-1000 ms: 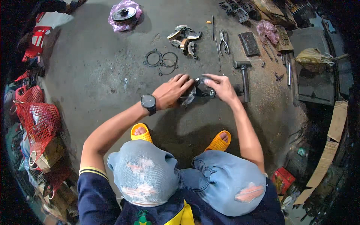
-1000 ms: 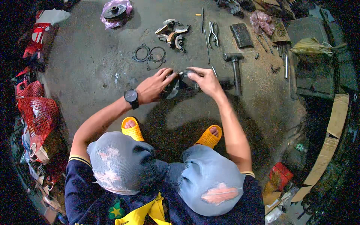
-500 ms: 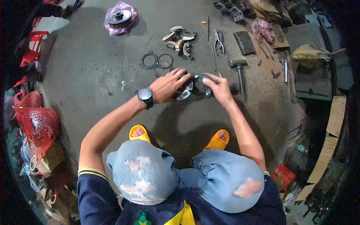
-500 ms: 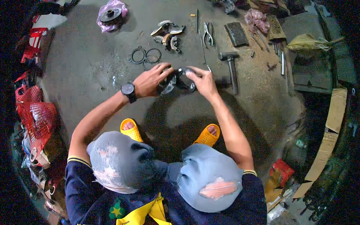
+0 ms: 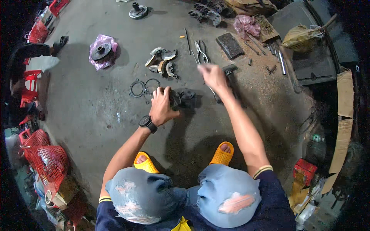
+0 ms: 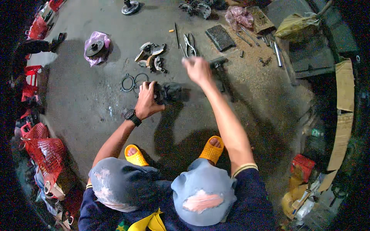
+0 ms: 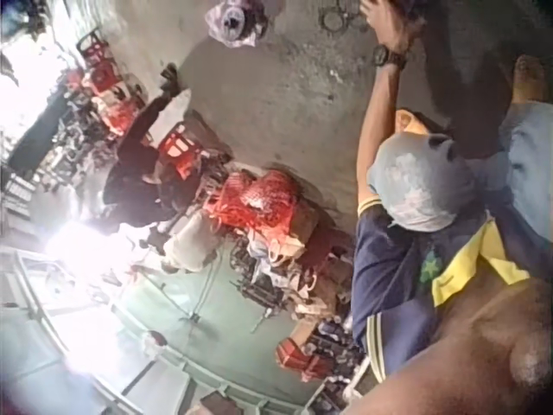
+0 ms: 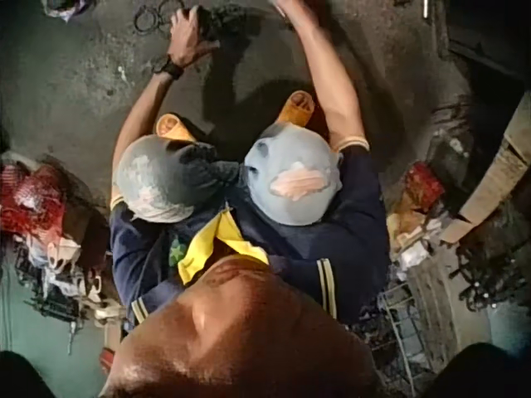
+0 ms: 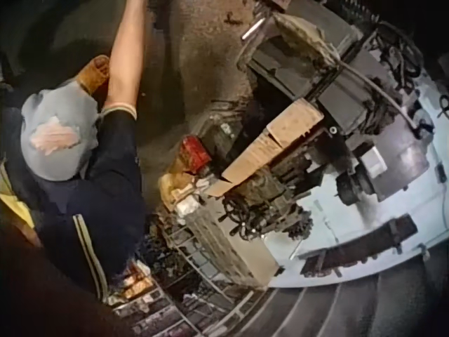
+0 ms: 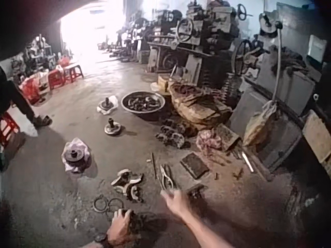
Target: The person assembles and adjusts mechanical components on the floor, fitting curved shoes and metal rings onto a central hub by hand and using a hammer and pliers.
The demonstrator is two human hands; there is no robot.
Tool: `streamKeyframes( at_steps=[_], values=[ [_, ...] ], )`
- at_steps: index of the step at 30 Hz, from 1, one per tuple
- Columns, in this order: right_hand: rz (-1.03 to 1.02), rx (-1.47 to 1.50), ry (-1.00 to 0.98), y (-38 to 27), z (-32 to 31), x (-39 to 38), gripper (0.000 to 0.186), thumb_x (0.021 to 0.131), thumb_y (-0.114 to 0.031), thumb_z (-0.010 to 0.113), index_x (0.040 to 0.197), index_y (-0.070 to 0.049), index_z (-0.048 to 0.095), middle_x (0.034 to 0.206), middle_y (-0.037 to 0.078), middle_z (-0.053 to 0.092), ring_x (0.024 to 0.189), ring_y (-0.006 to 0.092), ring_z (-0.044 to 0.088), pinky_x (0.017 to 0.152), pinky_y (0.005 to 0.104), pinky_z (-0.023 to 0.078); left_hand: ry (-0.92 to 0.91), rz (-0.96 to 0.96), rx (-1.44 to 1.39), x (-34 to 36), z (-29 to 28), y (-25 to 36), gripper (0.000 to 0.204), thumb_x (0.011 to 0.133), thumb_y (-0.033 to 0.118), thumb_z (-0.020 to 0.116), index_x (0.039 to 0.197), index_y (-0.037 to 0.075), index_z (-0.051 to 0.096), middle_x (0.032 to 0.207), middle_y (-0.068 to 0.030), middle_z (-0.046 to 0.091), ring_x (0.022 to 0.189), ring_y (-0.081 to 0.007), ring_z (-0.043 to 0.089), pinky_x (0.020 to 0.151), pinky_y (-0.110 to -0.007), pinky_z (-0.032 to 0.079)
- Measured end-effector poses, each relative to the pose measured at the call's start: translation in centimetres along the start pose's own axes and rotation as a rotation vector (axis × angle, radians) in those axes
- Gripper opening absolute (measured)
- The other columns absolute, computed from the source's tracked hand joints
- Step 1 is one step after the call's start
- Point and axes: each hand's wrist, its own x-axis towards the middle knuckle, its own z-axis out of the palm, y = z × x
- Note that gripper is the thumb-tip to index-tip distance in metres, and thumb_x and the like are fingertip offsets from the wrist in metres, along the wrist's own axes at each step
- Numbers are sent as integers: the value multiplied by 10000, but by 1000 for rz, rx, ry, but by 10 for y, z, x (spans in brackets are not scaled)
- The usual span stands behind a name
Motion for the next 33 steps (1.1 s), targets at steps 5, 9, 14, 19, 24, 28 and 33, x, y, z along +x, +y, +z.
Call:
streamKeyframes(
  at_steps=[5,9,14,19,24,28,33],
  values=[
    [4,-539,200,38,19,91,453,848,-297,639,1156,26,563,1074,274,607,1090,403,573,906,488,455,-30,11,-5,0,18,-5,992,501,235,853,1314,-20,347,1194,-233,402,1122,-410,408,925,-491,413],
    [63,-502,147,39,31,91,377,810,-116,553,1157,33,555,975,300,642,947,452,628,864,515,481,-23,-79,-10,-5,22,-16,1001,531,246,834,1345,-34,323,1197,-245,397,1126,-416,407,958,-491,399],
    [-135,-80,86,65,3,87,253,809,-200,547,869,29,635,820,229,651,740,343,631,731,448,502,35,-88,-52,-1,34,-13,924,559,243,793,1324,-35,355,1182,-258,410,1110,-428,417,965,-480,400],
    [-14,881,72,35,-50,-18,287,858,-107,581,1120,-14,656,929,44,673,828,145,615,787,293,489,63,-133,-96,-8,29,-21,934,567,277,804,1321,-53,361,1181,-256,417,1103,-420,426,951,-480,408],
    [-172,1427,-186,-15,-111,-65,419,929,-139,416,1298,57,451,1332,244,490,1224,385,491,1017,530,409,124,-134,-115,-8,34,-25,935,563,277,810,1315,-63,370,1164,-243,422,1095,-403,428,926,-472,419],
    [-153,1570,-556,-38,-107,-62,270,934,-159,495,1112,32,562,1066,153,631,912,224,639,694,357,543,162,-118,-157,-12,37,-16,958,539,271,820,1316,-49,360,1145,-246,420,1075,-415,425,901,-490,419],
    [-208,5,-144,-47,-16,-104,117,868,-91,616,912,16,632,704,183,647,630,316,645,597,414,491,205,-121,-209,3,38,-2,966,518,255,836,1309,-32,362,1161,-242,407,1087,-416,422,892,-492,419]
  ],
)
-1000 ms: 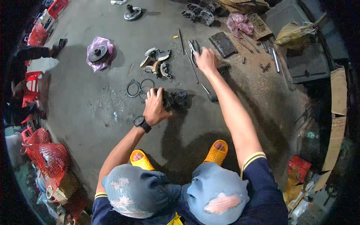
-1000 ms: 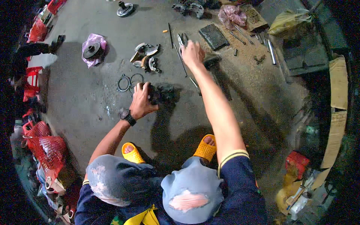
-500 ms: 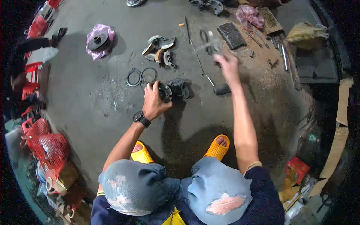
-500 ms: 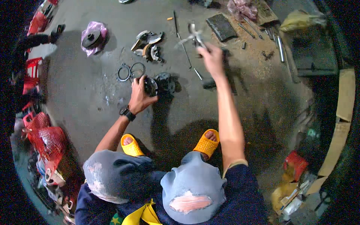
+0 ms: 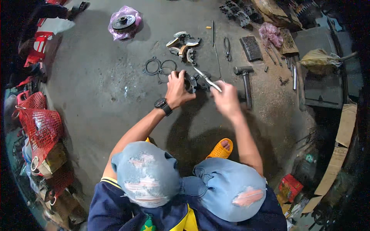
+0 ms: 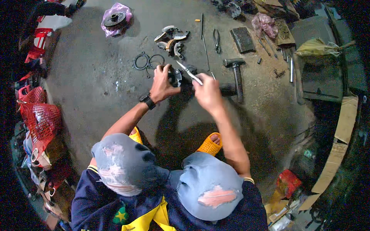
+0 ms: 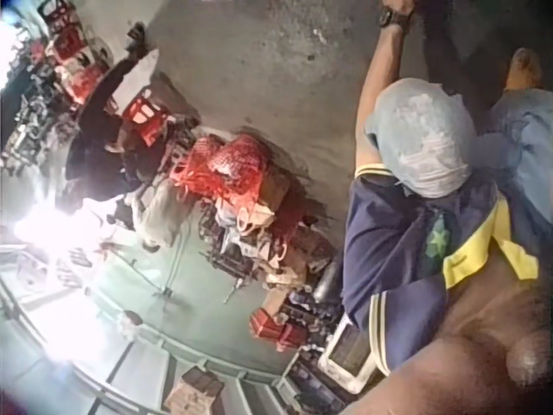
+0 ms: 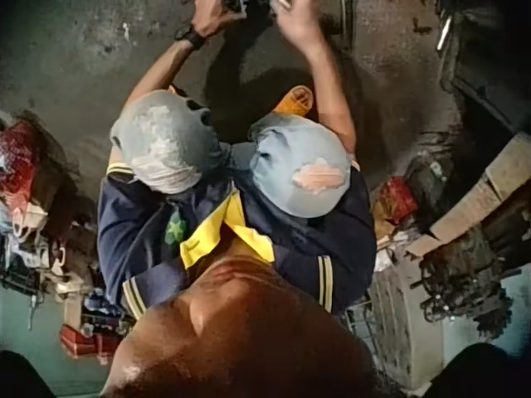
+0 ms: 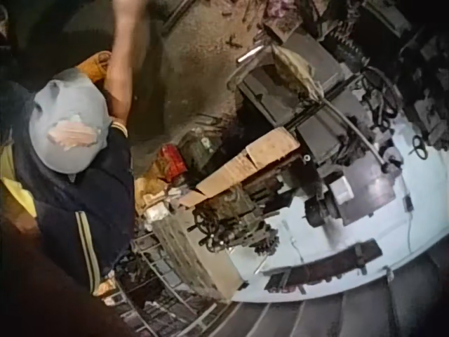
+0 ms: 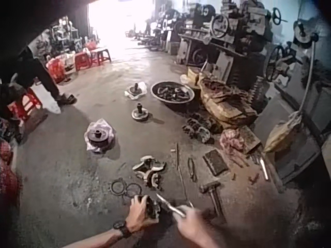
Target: The person assembles and adjusts mechanical components on the floor, fitting curved shoes and metal rings onto a central hub by hand and using a hammer and pliers.
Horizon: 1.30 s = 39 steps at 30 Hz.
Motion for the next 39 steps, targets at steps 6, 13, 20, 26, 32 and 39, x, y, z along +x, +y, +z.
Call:
streamKeyframes(
  at_steps=[6,13,20,26,32,39],
  values=[
    [-29,-239,125,18,37,-7,140,905,-123,577,921,14,557,753,247,640,717,444,632,627,491,488,52,96,-18,8,-1,18,963,501,234,847,1301,-6,367,1153,-229,404,1092,-420,414,878,-497,417],
    [-88,-207,235,15,42,-5,151,889,-115,581,881,31,542,674,271,603,674,460,616,585,501,488,37,93,-23,-1,0,9,948,507,233,836,1296,2,365,1171,-243,394,1114,-429,397,903,-510,396],
    [-243,-12,418,-7,34,-12,169,896,-133,563,888,35,560,699,282,614,687,463,622,609,528,480,41,91,-34,3,0,8,962,494,217,827,1305,-2,359,1185,-247,393,1115,-429,402,903,-504,397],
    [-333,-58,395,-31,32,-6,164,898,-114,562,957,32,518,721,247,621,664,444,618,584,517,488,75,149,-12,-1,-10,3,964,496,205,839,1305,-11,361,1178,-245,404,1105,-434,408,923,-503,393],
    [-15,-262,141,-13,31,-12,162,871,-128,613,838,14,541,699,256,599,695,459,599,579,492,453,333,201,-140,25,-26,31,946,507,202,811,1303,-1,342,1119,-209,404,1057,-387,441,936,-457,413],
    [105,-450,309,72,-3,28,204,834,-95,633,985,37,596,879,257,614,837,410,608,718,490,458,-4,-176,-744,29,-53,8,598,838,372,687,1259,-14,509,1125,-154,561,1032,-264,560,934,-399,452]
  ],
)
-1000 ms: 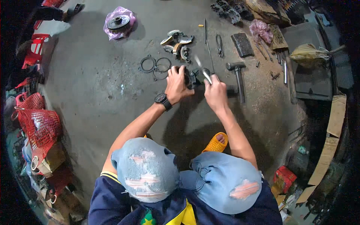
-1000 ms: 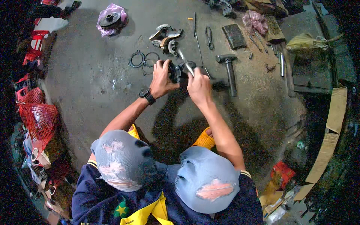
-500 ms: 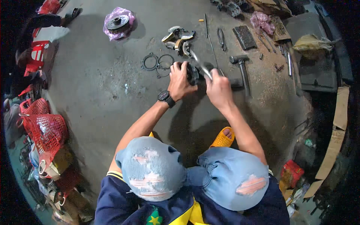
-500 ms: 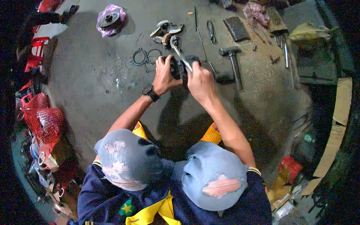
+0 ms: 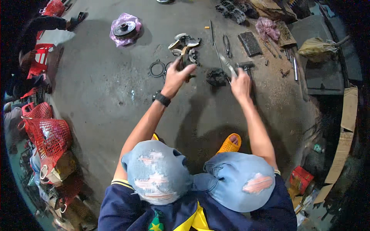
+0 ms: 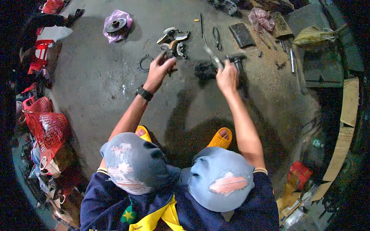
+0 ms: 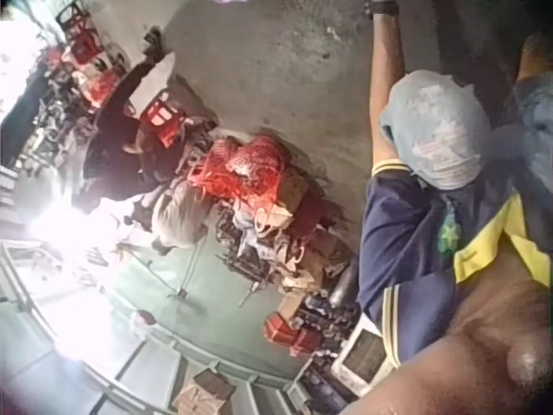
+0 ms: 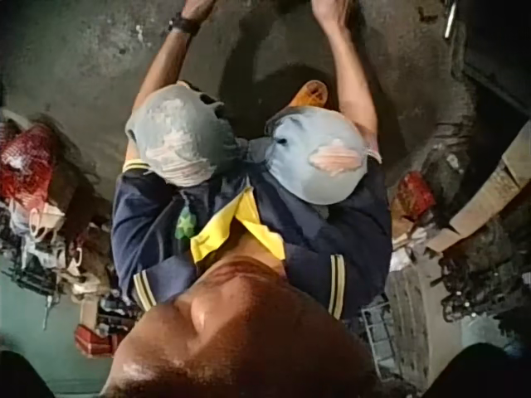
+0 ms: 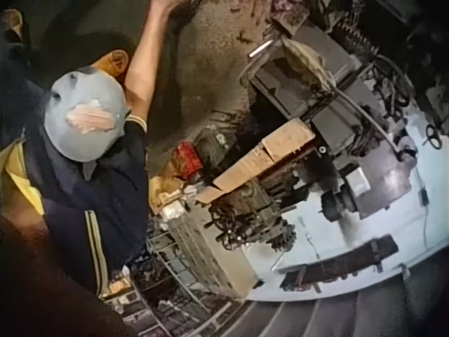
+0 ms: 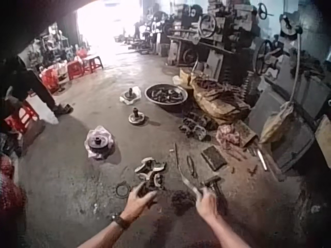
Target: The person assembles and adjusts mechanical components on the floor, fitting curved shoes and metal rings onto a central hub by hand and using a hammer and pliers.
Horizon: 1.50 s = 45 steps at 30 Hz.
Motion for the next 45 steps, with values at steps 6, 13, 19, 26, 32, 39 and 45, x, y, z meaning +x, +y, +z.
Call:
streamKeyframes(
  at_steps=[6,13,19,26,32,39,45],
  values=[
    [-158,-224,114,10,-2,65,603,821,-238,697,1302,28,447,1224,320,475,1095,460,515,935,493,440,-216,-520,-813,-32,-3,-67,525,986,440,445,1265,1,519,1201,-137,598,1088,-260,590,988,-400,450],
    [-462,-143,-235,4,3,10,460,743,66,563,1182,-64,604,1277,236,492,1172,395,487,991,450,431,-55,-272,257,-28,-7,-61,489,925,418,540,1017,-46,665,1027,-194,664,945,-303,638,829,-402,495],
    [-390,-76,-242,5,13,2,315,745,38,597,1021,-91,680,1083,180,568,1071,356,538,882,437,489,-2,240,645,-20,1,-27,308,866,229,639,1023,-35,658,978,-199,666,856,-302,665,743,-363,525],
    [-749,170,-42,-38,-36,8,333,707,54,646,983,-129,687,1046,118,595,930,302,605,752,375,538,-129,404,579,27,18,2,425,868,223,665,1200,-28,583,1052,-152,669,913,-250,659,811,-341,524],
    [-598,290,63,-42,-56,2,451,721,122,580,1080,-133,673,1121,158,579,1014,322,601,822,364,528,-549,-262,83,33,11,37,427,851,169,718,1200,-41,592,1029,-55,667,931,-112,604,843,-287,501],
    [240,958,-187,-18,-1,-18,395,844,-76,671,1199,68,577,1125,173,649,925,185,649,763,294,542,-344,-139,63,19,15,-4,354,811,146,762,1097,-31,655,970,-22,673,864,-97,606,811,-262,496],
    [-42,965,-299,-29,10,6,420,803,-63,715,1176,83,587,1104,167,662,922,176,648,786,280,525,-396,-192,-84,15,14,5,359,800,146,770,1086,-37,656,951,-44,676,847,-97,605,781,-262,505]
  ],
)
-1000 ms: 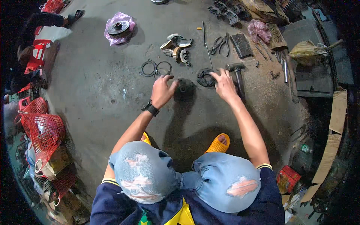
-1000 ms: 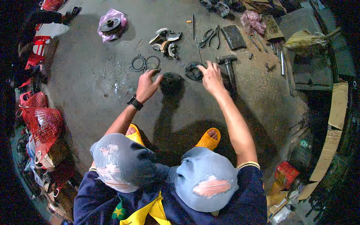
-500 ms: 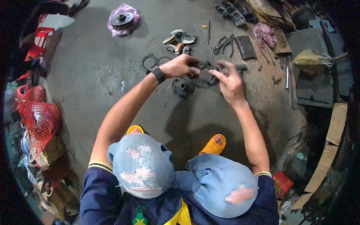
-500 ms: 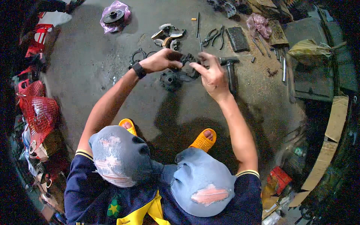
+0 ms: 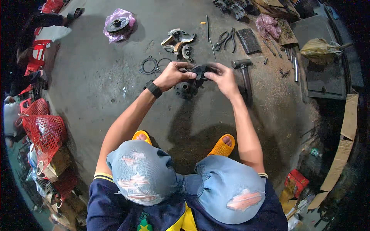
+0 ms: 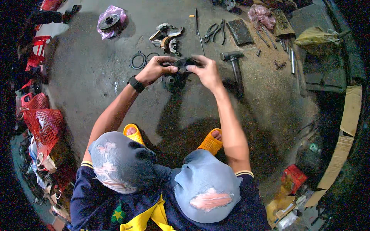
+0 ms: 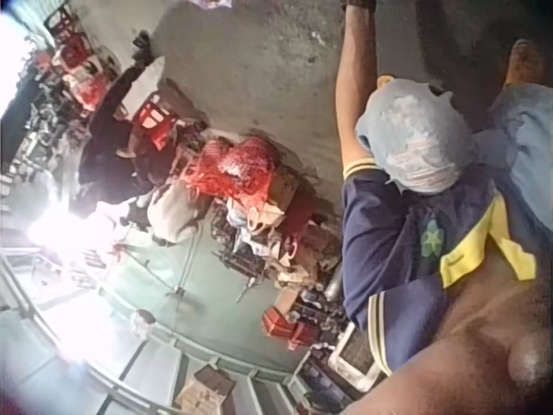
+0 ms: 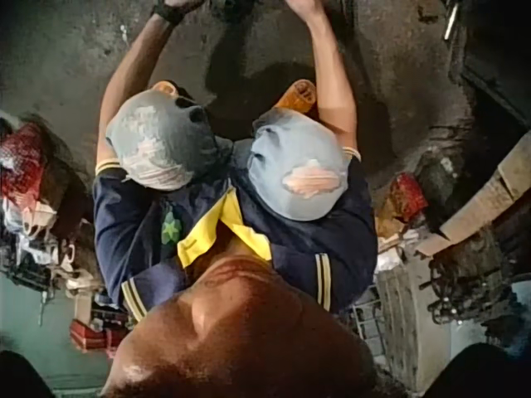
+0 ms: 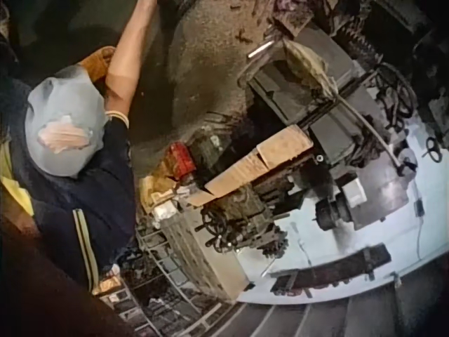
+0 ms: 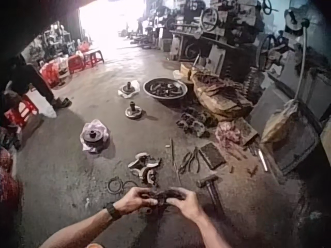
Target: The person assembles and adjusts mechanical components on the floor, fitting curved shoes and metal rings onto a central hub by hand and using a hammer and pliers.
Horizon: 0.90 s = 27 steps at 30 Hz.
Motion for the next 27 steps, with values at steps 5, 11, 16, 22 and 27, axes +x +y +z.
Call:
streamKeyframes(
  at_steps=[5,11,16,22,27],
  values=[
    [137,40,115,-11,7,1,352,742,40,711,1084,74,632,944,107,701,837,143,645,773,272,517,225,421,496,-1,10,-12,308,771,19,716,1068,-22,643,959,-63,660,884,-135,633,782,-292,511],
    [-56,23,423,14,9,-28,343,806,-57,666,1135,16,602,1056,144,651,979,237,606,865,362,481,121,788,829,-9,26,16,364,735,-8,664,1093,48,626,1063,-122,578,954,-305,598,818,-363,495],
    [677,1037,20,10,-2,-47,424,949,-477,474,1073,-96,611,1063,102,649,845,241,619,678,316,466,-10,973,1117,-8,25,18,378,758,30,624,1134,53,595,1145,-140,528,1145,-318,514,923,-396,475],
    [635,866,110,3,0,-34,214,891,-247,658,1030,-91,616,870,27,654,723,164,600,629,283,454,78,940,1100,-13,15,6,402,785,43,614,1184,54,572,1175,-139,539,1177,-317,508,955,-373,469],
    [411,732,16,-4,1,-23,265,828,-91,689,1073,-66,591,996,22,644,908,165,594,808,362,458,404,327,130,-7,29,-28,323,889,110,627,1174,-20,546,1045,-129,606,951,-264,633,789,-343,550]
  ],
)
